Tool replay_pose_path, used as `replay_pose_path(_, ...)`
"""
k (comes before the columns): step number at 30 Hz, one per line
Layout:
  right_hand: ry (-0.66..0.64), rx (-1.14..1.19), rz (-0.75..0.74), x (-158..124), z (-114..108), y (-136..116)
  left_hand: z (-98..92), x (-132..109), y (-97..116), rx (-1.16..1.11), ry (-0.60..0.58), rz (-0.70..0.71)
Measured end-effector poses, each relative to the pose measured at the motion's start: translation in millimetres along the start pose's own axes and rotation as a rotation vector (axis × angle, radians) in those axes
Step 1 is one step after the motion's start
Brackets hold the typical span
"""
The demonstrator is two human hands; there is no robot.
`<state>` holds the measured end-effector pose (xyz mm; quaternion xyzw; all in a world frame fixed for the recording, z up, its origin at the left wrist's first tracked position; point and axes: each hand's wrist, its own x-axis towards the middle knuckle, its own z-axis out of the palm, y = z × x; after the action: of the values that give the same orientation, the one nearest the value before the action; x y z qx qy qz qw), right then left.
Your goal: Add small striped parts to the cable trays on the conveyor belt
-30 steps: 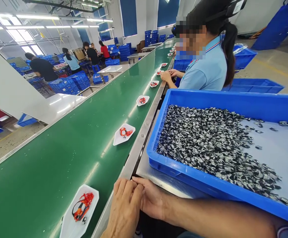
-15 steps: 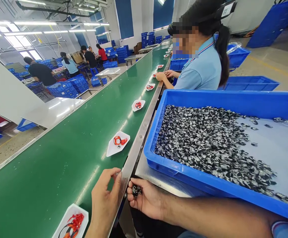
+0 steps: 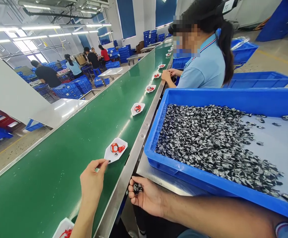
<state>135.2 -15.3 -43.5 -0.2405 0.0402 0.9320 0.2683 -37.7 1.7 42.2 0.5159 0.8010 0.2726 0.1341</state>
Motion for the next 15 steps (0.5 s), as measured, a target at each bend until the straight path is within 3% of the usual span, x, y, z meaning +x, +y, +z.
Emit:
replay_pose_path(6,0.007,0.006,0.009,-0.9,-0.5,-0.1,8.9,12.4,-12.8,0.442,0.089,0.221)
replay_pose_path(10,0.0,-0.009,-0.01,-2.2,0.8,-0.7,7.9,14.1,-13.7,0.506,0.085,0.271)
replay_pose_path(12,0.01,-0.016,-0.004,-2.6,1.6,-0.7,5.8,6.9,-6.7,0.522,0.138,0.298)
replay_pose_path(15,0.03,-0.032,-0.008,-1.9,2.6,0.1,16.1,-24.7,12.4,0.347,0.161,0.549)
